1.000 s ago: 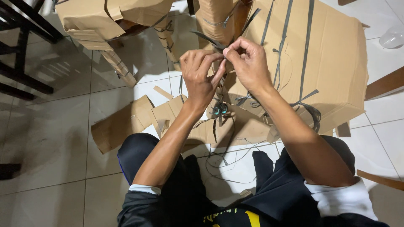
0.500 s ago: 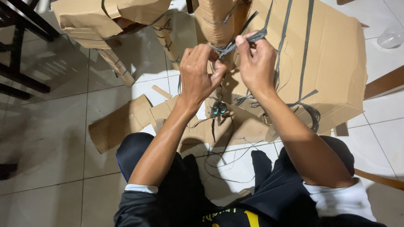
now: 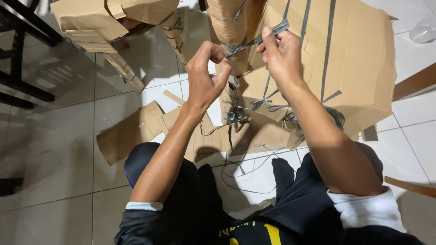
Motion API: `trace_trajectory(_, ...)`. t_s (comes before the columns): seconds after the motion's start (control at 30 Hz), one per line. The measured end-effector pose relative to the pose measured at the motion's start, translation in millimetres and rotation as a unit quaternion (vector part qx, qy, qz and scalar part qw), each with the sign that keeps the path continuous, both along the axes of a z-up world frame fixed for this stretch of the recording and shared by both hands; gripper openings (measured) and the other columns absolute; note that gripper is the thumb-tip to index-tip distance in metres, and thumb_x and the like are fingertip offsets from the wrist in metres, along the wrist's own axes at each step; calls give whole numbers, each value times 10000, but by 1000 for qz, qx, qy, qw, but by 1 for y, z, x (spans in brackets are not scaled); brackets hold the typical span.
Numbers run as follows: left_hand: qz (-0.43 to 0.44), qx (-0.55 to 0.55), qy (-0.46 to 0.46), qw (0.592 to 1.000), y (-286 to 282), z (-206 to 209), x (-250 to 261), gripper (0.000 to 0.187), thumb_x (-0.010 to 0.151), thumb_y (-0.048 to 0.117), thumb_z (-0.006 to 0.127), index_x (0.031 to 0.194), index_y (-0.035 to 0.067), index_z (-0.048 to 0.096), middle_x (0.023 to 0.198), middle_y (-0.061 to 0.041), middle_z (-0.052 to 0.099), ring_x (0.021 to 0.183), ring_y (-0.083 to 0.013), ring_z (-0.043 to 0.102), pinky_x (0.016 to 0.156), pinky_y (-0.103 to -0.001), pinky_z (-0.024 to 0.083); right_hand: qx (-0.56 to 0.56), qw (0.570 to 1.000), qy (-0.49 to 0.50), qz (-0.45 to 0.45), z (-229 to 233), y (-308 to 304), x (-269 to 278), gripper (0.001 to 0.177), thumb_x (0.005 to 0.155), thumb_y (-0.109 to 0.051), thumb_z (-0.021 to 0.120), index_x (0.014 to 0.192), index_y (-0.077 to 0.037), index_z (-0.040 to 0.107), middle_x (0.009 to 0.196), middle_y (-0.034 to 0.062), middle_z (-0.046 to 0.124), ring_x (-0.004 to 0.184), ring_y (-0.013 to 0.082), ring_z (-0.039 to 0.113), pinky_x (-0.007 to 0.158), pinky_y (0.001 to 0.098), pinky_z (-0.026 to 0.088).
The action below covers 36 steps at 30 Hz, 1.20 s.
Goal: Wrapping wooden chair legs with cardboard and securing them with plastic ties
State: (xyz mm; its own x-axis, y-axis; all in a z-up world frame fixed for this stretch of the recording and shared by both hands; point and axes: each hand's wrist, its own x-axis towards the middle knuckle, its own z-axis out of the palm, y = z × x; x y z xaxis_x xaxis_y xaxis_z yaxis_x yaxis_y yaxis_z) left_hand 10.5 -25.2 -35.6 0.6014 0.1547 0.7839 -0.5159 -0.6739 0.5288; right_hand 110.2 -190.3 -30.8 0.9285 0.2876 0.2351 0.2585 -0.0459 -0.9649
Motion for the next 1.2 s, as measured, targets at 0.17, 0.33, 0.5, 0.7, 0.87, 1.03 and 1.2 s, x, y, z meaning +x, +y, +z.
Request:
trace_trajectory(0.17, 92, 136, -6, 986, 16, -12, 14, 150, 830, -30, 556, 902, 82, 488, 754, -25, 532, 643, -130, 469, 532, -275, 447, -41, 997, 64, -30, 1, 4, 6, 268, 1085, -294, 559, 925, -100, 652, 781, 22, 679, 586, 73, 469, 565, 250, 407)
trace_trajectory(0.33, 35, 117, 31, 992, 32, -17, 6, 93, 985, 51, 570, 1064, 1, 562, 1004, -156, 615, 888, -238, 608, 780, -332, 551, 2, 988, 133, -80, -1, -23, 45, 151, 975, -65, 617, 1101, -137, 657, 834, 24, 731, 500, 31, 547, 330, 178, 319)
trace_trajectory(0.5, 27, -43, 152, 987, 54, -38, -19, 340, 926, 174, 632, 1208, 38, 500, 1134, -161, 628, 982, -241, 639, 838, -345, 549, -40, 954, 122, -273, -1, -113, 92, 226, 832, -486, 611, 954, -296, 620, 812, -130, 711, 591, -15, 615, 508, 184, 430)
trace_trajectory(0.7, -35, -167, 263, 950, 50, -58, -12, 652, 933, 535, 615, 1379, 102, 419, 1299, -170, 597, 1154, -256, 634, 961, -400, 561, -109, 929, -93, -341, -121, -261, 195, 113, 1066, -255, 628, 1125, -163, 598, 868, -4, 591, 756, 127, 542, 676, 313, 503)
trace_trajectory(0.87, -125, -154, 243, 950, 27, -57, 6, 766, 993, 624, 587, 1529, 155, 306, 1506, -214, 513, 1383, -322, 562, 1119, -469, 511, -400, 837, -352, -122, -106, -265, 137, 347, 1100, -78, 709, 1409, 78, 725, 1263, 326, 695, 1036, 538, 625, 834, 568, 471)
trace_trajectory(1.03, -124, -148, 208, 959, 3, -60, 23, 683, 953, 649, 635, 1408, 189, 416, 1394, -136, 618, 1282, -322, 632, 1122, -505, 492, -391, 879, -82, -261, -125, -302, 150, 688, 1277, -536, 724, 1421, 84, 465, 1349, 341, 605, 1223, 461, 600, 947, 515, 455)
trace_trajectory(1.2, -34, -161, 194, 967, -17, -69, 37, 925, 903, 622, 782, 1534, 137, 311, 1527, -155, 534, 1401, -336, 572, 1149, -469, 506, -127, 927, 286, -206, -103, -287, 121, 324, 901, -663, 674, 1090, -422, 570, 991, -259, 723, 899, -65, 738, 757, 207, 615)
